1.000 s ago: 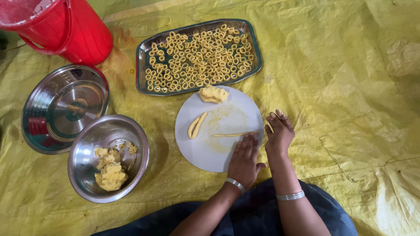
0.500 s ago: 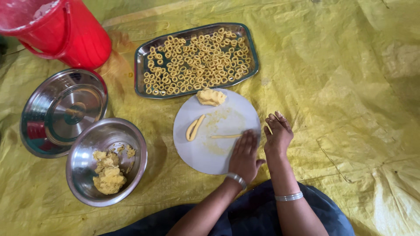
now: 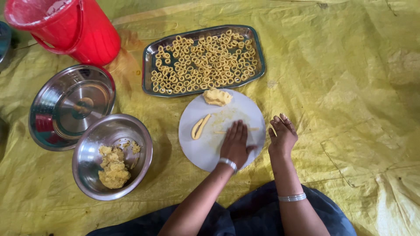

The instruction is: The person rolls small portions of dough into thin ropes on a white plate, then joins the ends to form rings and places them on a metal tray. The process is repeated continuously with dough taken from a nearby bowl.

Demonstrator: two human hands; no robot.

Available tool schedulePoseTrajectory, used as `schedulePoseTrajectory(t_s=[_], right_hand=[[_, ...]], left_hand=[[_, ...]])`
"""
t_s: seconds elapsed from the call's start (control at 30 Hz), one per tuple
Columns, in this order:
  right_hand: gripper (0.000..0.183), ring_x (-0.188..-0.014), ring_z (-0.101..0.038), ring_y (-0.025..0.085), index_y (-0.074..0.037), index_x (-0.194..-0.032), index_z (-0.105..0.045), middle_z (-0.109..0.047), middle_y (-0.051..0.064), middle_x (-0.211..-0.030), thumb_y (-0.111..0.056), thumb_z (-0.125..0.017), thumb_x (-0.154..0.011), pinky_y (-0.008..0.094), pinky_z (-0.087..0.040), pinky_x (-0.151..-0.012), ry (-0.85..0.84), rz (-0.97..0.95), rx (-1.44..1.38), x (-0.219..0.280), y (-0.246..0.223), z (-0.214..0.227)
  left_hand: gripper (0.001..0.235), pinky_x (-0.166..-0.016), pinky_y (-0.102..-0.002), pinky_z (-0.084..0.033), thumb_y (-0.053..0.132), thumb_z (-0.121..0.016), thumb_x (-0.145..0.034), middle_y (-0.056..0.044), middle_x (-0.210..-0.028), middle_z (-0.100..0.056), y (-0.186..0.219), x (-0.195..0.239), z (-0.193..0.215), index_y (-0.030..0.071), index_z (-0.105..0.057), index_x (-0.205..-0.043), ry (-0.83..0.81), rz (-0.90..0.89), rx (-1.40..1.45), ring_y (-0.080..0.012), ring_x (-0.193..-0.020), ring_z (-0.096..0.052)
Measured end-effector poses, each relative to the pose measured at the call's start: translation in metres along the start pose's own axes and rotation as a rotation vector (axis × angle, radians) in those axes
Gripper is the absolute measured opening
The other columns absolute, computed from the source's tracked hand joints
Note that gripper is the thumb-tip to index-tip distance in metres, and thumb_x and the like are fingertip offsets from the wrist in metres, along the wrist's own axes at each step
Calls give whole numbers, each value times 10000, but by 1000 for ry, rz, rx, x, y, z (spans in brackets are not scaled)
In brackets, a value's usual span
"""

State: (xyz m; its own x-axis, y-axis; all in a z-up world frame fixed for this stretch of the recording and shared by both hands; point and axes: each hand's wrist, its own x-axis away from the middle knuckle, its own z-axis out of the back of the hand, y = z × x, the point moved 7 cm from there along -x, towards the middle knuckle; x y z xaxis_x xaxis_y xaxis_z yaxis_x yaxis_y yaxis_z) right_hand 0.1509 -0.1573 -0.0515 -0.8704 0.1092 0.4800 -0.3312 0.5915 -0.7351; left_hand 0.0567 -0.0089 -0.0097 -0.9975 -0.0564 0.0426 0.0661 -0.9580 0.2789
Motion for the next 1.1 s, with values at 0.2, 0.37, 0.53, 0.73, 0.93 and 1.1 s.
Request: schedulePoseTrajectory(t_s=[0.2, 0.37, 0.53, 0.73, 0.93, 1.1], right_hand=[[302, -944, -672, 178, -59, -1221, -644, -716, 55, -1061, -4, -615, -925, 329, -491, -774, -12, 0, -19, -2, 7, 3], [311, -961, -675, 178, -63, -1225, -651, -716, 53, -1064, -2, -595, -925, 326, -493, -790, -26, -7, 2, -2, 9, 1], [335, -966, -673, 179, -57, -1232, -648, -710, 54, -1069, 13, -567, -914, 330, -501, -798, 10, -1, 9, -1, 6, 1], [324, -960, -678, 189, -49, -1234, -644, -717, 65, -1069, 9, -574, -924, 331, -491, -783, -17, -6, -3, 2, 3, -2], [305, -972, -676, 175, -56, -1232, -660, -718, 53, -1082, -10, -604, -936, 313, -493, -789, -21, -11, 9, 2, 7, -2], [310, -968, -677, 169, -71, -1225, -655, -714, 48, -1089, -7, -607, -926, 313, -489, -782, -4, -9, 6, -1, 7, 0]], left_hand=[[1052, -1258, -478, -72, 610, -595, -877, -262, -1677, -93, 16, 86, -6, -95, -203, -1552, -75, 6, -1, -353, -1571, -57], [1067, -1248, -502, -77, 620, -593, -890, -304, -1654, -112, 12, 85, -7, -129, -201, -1541, 39, 11, -26, -396, -1556, -75], [940, -1268, -474, -90, 587, -514, -969, -263, -1668, -146, -20, 26, -3, -89, -227, -1556, 87, 39, -74, -359, -1572, -113], [915, -1239, -473, -84, 587, -455, -992, -279, -1660, -110, -12, 43, 1, -94, -195, -1544, 36, -1, -130, -373, -1551, -82], [982, -1248, -472, -75, 616, -453, -955, -261, -1670, -82, -8, 81, -6, -92, -150, -1564, -114, 40, -107, -356, -1557, -60], [904, -1268, -457, -116, 538, -525, -976, -253, -1667, -171, -32, 30, 7, -89, -231, -1558, 42, 32, -83, -353, -1566, -133]])
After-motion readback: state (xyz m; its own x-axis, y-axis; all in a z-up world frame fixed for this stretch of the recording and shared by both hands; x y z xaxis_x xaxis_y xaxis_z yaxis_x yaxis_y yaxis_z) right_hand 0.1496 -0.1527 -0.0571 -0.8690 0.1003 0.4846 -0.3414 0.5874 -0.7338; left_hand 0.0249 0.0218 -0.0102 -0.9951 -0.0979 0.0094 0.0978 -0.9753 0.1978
